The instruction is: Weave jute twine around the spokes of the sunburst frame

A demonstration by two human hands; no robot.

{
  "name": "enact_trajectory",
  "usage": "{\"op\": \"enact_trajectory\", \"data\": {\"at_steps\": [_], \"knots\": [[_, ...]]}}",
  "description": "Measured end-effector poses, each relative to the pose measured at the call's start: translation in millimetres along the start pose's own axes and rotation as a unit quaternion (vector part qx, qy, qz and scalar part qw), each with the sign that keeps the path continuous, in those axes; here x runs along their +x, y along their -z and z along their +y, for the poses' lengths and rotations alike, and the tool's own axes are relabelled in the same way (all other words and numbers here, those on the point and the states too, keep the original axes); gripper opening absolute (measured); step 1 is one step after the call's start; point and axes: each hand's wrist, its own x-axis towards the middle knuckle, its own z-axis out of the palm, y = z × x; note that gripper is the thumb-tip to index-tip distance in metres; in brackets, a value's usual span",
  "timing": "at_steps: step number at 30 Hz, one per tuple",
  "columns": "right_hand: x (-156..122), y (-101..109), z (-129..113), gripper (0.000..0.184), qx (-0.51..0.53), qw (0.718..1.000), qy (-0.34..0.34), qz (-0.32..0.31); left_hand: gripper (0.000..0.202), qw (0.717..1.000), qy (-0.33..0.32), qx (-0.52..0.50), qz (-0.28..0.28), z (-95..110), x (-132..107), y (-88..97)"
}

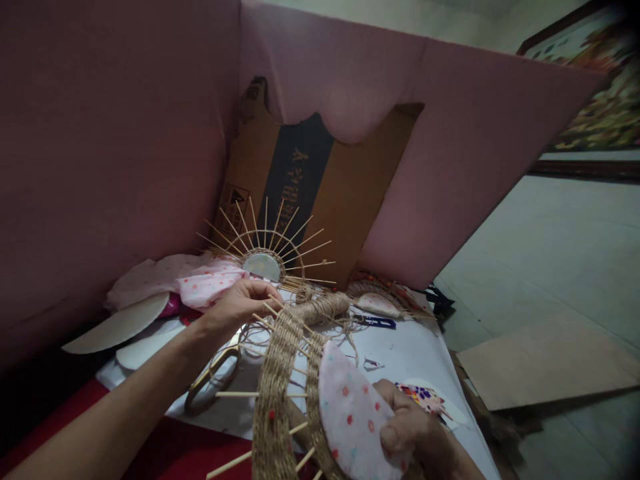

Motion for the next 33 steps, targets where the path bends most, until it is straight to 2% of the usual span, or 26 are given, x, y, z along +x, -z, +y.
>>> {"op": "enact_trajectory", "data": {"at_steps": [2,6,9,11,13,16,19,24,26,30,33], "knots": [[-1,-1,-1,0.031,-0.001,1.0,-0.006,0.003,0.016,0.999,0.003,0.013,-0.052,5,3,6.1],[-4,-5,-7,0.029,-0.019,0.999,-0.038,-0.001,0.019,0.984,0.063,0.01,-0.167,20,11,13.7],[-6,-9,-12,0.029,-0.037,0.998,-0.049,-0.008,0.022,0.974,0.083,0.024,-0.21,32,14,10.3],[-7,-12,-17,0.027,-0.057,0.996,-0.064,-0.009,0.02,0.971,0.079,0.072,-0.216,43,15,4.3],[-9,-17,-22,0.023,-0.07,0.995,-0.07,0.0,0.016,0.962,0.063,0.158,-0.213,54,13,-2.8],[-11,-21,-29,0.019,-0.082,0.995,-0.044,0.03,0.012,0.93,0.017,0.31,-0.198,68,7,-10.7],[-12,-17,-34,0.021,-0.098,0.994,-0.014,0.04,0.006,0.92,-0.063,0.358,-0.144,72,-2,-11.4],[-15,-3,-36,0.024,-0.067,0.99,0.023,0.119,0.014,0.927,-0.161,0.333,-0.063,70,-16,-3.9],[-16,-1,-36,0.022,-0.061,0.991,0.038,0.115,0.016,0.932,-0.176,0.314,-0.039,71,-21,-2.4],[-17,0,-35,0.021,-0.06,0.996,0.049,0.036,0.014,0.958,-0.143,0.248,-0.01,72,-26,-1.5],[-18,2,-33,0.019,-0.039,0.995,0.055,0.079,0.013,0.977,-0.102,0.187,0.021,73,-27,-1.7]]}}
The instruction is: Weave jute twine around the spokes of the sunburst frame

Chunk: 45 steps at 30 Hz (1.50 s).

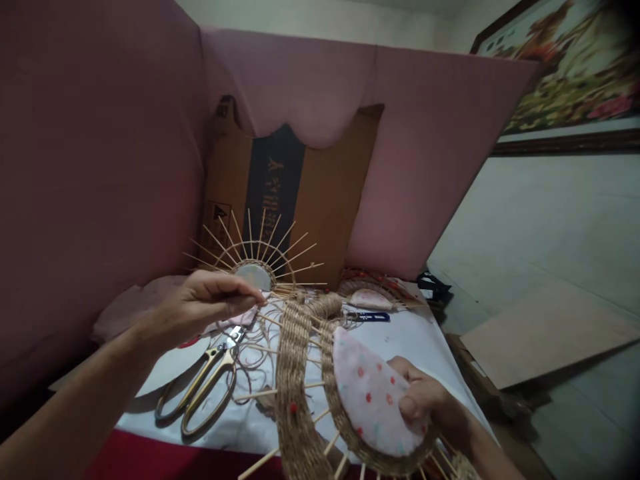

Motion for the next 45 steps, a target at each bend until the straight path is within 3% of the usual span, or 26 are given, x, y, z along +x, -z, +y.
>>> {"op": "enact_trajectory", "data": {"at_steps": [3,9,16,20,25,29,32,36,42,45], "knots": [[-1,6,4,0.024,0.016,0.999,-0.013,0.034,0.011,1.0,0.012,-0.019,0.011,3,0,-0.8],[1,18,14,0.036,0.024,1.0,0.004,0.019,0.011,1.0,0.002,-0.027,0.009,-3,-4,-6.1],[7,21,21,0.033,0.039,0.994,0.053,-0.085,0.017,0.991,-0.025,-0.123,0.052,-20,-9,-28.1],[9,20,22,0.034,0.034,0.994,0.04,-0.091,0.019,0.992,-0.046,-0.109,0.046,-20,-11,-38.6],[3,12,17,0.036,0.031,0.999,0.033,-0.02,0.022,0.988,-0.073,-0.125,0.049,-25,-13,-41.4],[3,1,9,0.028,0.021,0.997,0.048,-0.05,0.025,0.989,-0.073,-0.106,0.072,-27,-15,-41.1],[6,-4,4,0.026,0.003,0.994,0.053,-0.091,0.021,0.992,-0.089,-0.071,0.06,-25,-16,-37.4],[8,-4,2,0.026,-0.008,0.994,0.05,-0.1,0.02,0.994,-0.105,-0.018,0.026,-25,-12,-24.7],[8,0,-2,0.03,-0.06,0.991,0.033,-0.114,0.019,0.994,-0.073,0.017,-0.076,-24,-1,-2.3],[9,1,-2,0.03,-0.089,0.988,0.041,-0.122,0.018,0.991,-0.062,0.076,-0.096,-13,-1,1.9]]}}
